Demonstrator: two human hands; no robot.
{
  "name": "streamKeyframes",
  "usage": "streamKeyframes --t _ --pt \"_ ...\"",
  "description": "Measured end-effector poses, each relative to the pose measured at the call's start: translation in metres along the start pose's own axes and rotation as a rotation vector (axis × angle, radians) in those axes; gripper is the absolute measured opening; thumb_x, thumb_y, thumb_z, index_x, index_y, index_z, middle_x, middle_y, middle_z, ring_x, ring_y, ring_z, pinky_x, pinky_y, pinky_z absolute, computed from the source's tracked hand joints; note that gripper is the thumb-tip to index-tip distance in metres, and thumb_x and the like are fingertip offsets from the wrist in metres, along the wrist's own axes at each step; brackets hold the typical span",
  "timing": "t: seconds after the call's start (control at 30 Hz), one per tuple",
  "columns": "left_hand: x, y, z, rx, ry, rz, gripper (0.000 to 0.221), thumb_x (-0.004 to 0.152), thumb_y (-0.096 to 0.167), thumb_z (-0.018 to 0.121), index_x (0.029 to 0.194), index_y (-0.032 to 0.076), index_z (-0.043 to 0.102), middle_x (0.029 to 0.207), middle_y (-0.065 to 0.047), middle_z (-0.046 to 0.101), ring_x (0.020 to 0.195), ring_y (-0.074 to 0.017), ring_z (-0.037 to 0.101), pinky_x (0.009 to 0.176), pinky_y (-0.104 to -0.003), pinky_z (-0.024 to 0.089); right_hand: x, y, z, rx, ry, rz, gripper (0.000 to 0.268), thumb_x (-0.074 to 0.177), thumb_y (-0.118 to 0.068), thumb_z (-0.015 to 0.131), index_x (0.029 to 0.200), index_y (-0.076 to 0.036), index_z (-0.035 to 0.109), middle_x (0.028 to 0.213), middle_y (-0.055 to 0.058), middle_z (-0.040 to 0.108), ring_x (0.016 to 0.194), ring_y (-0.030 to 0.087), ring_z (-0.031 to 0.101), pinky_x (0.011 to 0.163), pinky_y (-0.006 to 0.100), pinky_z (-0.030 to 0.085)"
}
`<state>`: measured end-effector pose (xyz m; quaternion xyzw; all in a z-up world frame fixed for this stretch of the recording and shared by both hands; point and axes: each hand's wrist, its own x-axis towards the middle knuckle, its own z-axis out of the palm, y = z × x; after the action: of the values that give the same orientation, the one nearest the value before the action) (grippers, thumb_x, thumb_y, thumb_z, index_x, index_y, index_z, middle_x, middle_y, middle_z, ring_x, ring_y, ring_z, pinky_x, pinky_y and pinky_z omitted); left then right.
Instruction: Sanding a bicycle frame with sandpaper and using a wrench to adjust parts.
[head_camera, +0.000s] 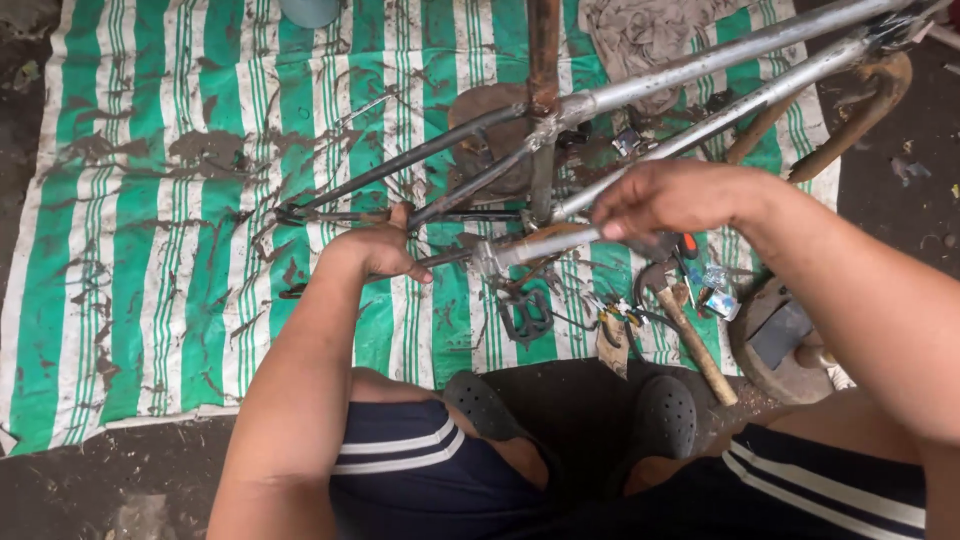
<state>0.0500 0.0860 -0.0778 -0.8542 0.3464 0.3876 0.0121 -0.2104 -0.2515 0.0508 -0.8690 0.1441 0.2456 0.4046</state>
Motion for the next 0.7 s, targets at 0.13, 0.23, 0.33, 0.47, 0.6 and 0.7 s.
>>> streamKeyframes --t 0.13,0.23,0.33,0.47,0.6,0.7 --pt "0.014 -0.001 0.004 0.094 -0.012 0.017 0.145 0.075 0.059 0.096 0.177 0.003 0.010 0.170 -0.030 0.045 0.161 -0.0469 0.040 0.125 -0.058 0.041 -0.004 0.007 -0.017 -0.046 0.160 0.099 0.029 0.107 -0.023 0.071 0.126 -0.007 0.085 0.082 0.011 0.074 0.066 0.024 0.063 0.069 0.041 0.051" --pt "0.017 -0.004 0.004 0.096 -0.004 0.039 0.144 0.074 0.061 0.096 0.175 0.001 0.013 0.169 -0.033 0.045 0.162 -0.0500 0.037 0.126 -0.059 0.039 -0.011 0.018 -0.012 -0.024 0.186 0.063 0.026 0.106 -0.021 0.073 0.122 -0.006 0.088 0.074 0.009 0.072 0.058 0.022 0.057 0.059 0.037 0.044" --pt "0.018 -0.002 0.005 0.083 -0.009 0.042 0.141 0.075 0.059 0.097 0.174 0.001 0.015 0.170 -0.032 0.043 0.164 -0.0501 0.033 0.127 -0.061 0.038 -0.013 0.018 -0.009 0.019 0.197 0.051 0.022 0.107 -0.019 0.073 0.117 -0.006 0.087 0.074 0.009 0.075 0.057 0.021 0.057 0.058 0.036 0.044" --pt "0.022 -0.006 0.009 0.073 0.006 0.036 0.143 0.075 0.058 0.098 0.175 0.001 0.014 0.174 -0.036 0.034 0.164 -0.0521 0.030 0.127 -0.062 0.037 -0.028 0.001 -0.009 -0.115 0.226 0.228 0.030 0.107 -0.026 0.072 0.131 -0.013 0.086 0.094 0.010 0.084 0.084 0.025 0.076 0.092 0.045 0.058" --pt "0.017 -0.002 0.006 0.071 -0.007 0.022 0.141 0.076 0.057 0.097 0.175 0.002 0.013 0.176 -0.032 0.034 0.168 -0.0518 0.023 0.130 -0.063 0.033 -0.009 0.053 -0.007 0.052 0.161 0.052 0.028 0.103 -0.015 0.074 0.126 -0.007 0.088 0.095 0.006 0.084 0.084 0.021 0.073 0.088 0.036 0.055" --pt "0.021 -0.002 0.005 0.105 -0.009 0.027 0.150 0.076 0.061 0.096 0.175 -0.005 0.004 0.180 -0.025 0.030 0.169 -0.0414 0.025 0.132 -0.056 0.034 -0.006 0.051 -0.009 0.081 0.479 0.094 0.019 0.115 -0.017 0.070 0.126 -0.007 0.081 0.085 0.009 0.069 0.069 0.020 0.058 0.062 0.036 0.044"
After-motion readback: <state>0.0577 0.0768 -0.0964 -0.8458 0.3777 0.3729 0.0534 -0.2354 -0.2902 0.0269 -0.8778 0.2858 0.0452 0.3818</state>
